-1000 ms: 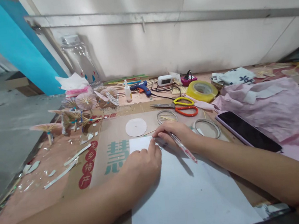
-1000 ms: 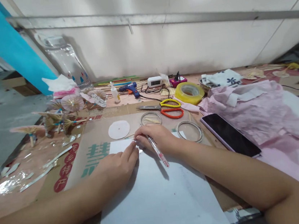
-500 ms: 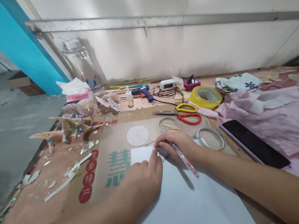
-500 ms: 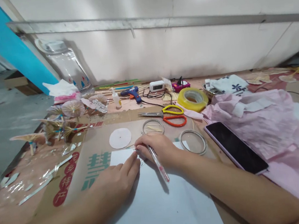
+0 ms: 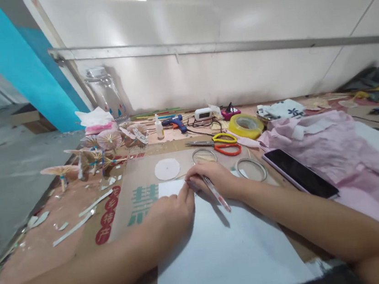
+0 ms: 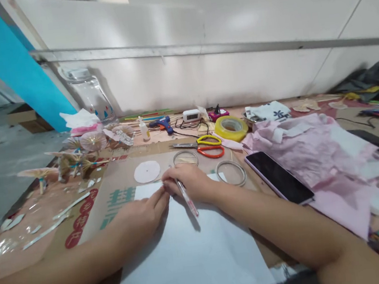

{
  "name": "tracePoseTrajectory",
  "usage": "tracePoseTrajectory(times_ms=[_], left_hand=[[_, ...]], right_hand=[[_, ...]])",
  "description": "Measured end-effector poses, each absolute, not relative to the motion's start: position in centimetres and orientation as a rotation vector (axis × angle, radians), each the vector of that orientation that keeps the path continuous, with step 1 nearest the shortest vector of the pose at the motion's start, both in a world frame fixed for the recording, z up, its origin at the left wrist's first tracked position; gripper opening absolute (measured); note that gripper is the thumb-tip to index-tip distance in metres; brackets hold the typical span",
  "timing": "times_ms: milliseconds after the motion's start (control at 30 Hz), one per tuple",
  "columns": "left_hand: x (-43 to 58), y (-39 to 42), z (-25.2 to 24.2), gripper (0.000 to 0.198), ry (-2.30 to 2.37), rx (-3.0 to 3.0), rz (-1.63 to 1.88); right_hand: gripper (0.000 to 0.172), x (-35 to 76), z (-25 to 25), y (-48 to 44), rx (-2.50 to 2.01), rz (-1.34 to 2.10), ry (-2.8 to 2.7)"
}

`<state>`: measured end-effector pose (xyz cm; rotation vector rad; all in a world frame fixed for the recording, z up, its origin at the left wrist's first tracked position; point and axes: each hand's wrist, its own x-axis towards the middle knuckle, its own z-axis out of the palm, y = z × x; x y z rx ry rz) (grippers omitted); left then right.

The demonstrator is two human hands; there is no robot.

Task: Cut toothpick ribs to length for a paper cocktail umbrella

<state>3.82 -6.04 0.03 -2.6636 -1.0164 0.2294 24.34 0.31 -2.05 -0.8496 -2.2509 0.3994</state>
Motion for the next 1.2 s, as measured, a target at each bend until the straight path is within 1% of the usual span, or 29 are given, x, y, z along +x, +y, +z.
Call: tracePoseTrajectory(times_ms=[133, 300, 433, 633, 733, 933, 1200], left_hand=[[3.9, -5.9, 0.6, 0.045, -1.055, -2.7, 0.193], [3.8, -5.9, 0.3, 0.042, -1.048, -2.704, 0.149], [3.9, -5.9, 0.2, 0.045, -1.05, -2.698, 0.146], [4.2, -6.3, 0.4, 0.054, -0.991, -2.69, 0.258], [4.4, -6.5, 0.5, 0.055, -0.954, -2.689, 0.299], [4.2, -6.0, 0.9, 0.053, -0.848, -2.699, 0.275], [4.3, -6.5, 1.9, 0.052, -0.908, -2.735, 0.333]], right_hand=[[0.015, 24.2, -1.9, 0.4, -0.854, 0.368, -2.257], [0.013, 24.2, -2.2, 0.6, -0.853, 0.358, -2.245], [0.013, 24.2, -2.0, 0.5, -0.86, 0.366, -2.238], [0.015, 24.3, -1.7, 0.2, -0.873, 0.409, -2.229], [0.015, 24.4, -1.8, 0.1, -0.873, 0.412, -2.211], [0.012, 24.4, -1.9, -0.1, -0.842, 0.405, -2.232], [0.01, 24.7, -2.2, 0.0, -0.861, 0.39, -2.268]])
